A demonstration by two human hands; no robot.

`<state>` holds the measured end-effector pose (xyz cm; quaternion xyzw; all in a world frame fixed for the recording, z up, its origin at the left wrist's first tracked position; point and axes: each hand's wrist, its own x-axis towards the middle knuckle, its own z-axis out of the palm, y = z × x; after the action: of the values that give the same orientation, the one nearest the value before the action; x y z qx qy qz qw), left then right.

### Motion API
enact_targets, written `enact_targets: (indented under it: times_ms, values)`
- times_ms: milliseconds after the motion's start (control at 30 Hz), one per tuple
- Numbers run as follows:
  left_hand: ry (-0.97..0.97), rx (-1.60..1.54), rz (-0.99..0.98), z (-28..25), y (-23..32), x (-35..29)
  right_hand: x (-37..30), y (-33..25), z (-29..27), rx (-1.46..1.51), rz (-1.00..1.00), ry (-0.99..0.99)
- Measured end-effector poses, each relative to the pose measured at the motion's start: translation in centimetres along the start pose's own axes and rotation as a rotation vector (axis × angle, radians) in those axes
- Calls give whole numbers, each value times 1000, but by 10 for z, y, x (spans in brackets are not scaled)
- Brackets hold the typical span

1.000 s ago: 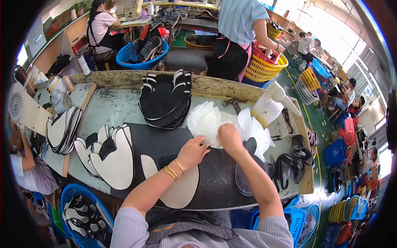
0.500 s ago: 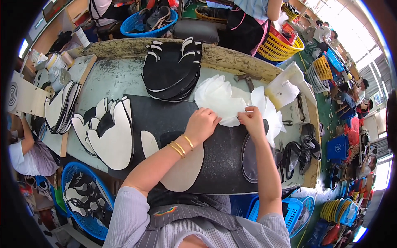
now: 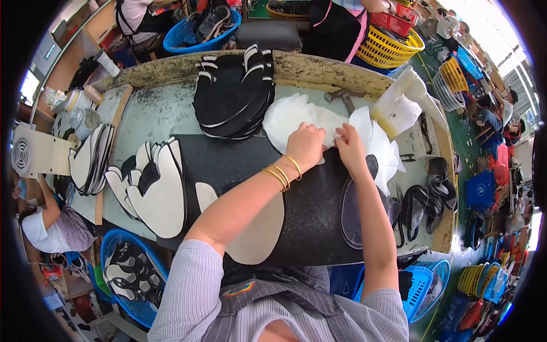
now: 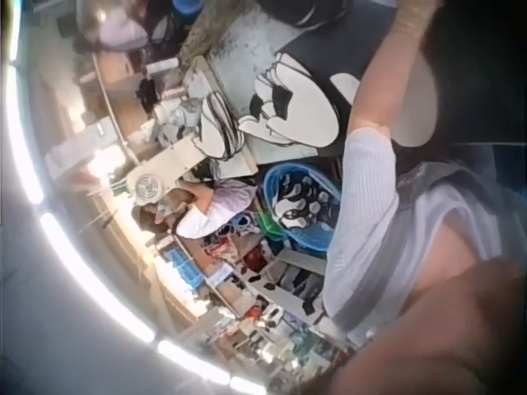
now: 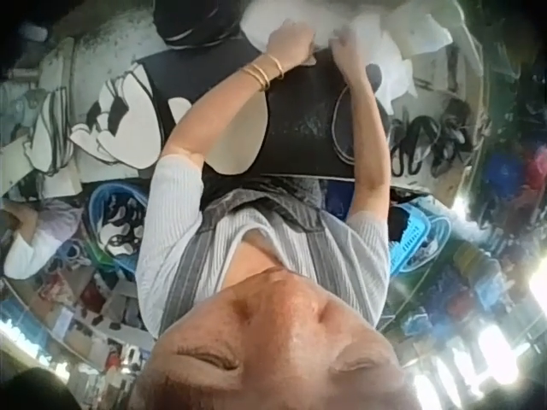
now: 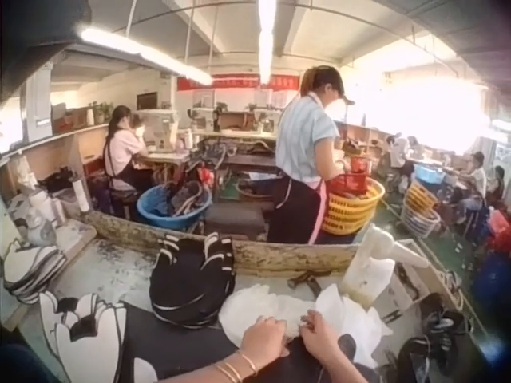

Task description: Attaching lining or reinforcement pieces to shoe upper components in a factory environment.

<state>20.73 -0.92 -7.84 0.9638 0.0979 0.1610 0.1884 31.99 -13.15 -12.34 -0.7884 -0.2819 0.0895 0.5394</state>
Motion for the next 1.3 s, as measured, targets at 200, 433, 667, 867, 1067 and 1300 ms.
enact_targets:
  times_ms: [200, 433, 667, 867, 1067, 1300]
  values:
    - [34, 149, 159, 9, -6, 2, 0, -36, -7, 177, 297, -135]
    - [172, 57, 118, 1, -8, -10, -7, -55, 10, 575, 203, -105]
    - [757, -1178, -409, -92, -49, -34, -27, -38, 30, -260, -159, -41]
    - [829, -1570, -312, -158, -64, -112, -39, -70, 27, -169, -157, -3]
    - [630, -1708, -379, -142, -24, -149, -97, -205, 48, -144, -906, 31]
    - [409, -2032, -453, -151, 25, -153, -119, -197, 45, -387, -971, 48]
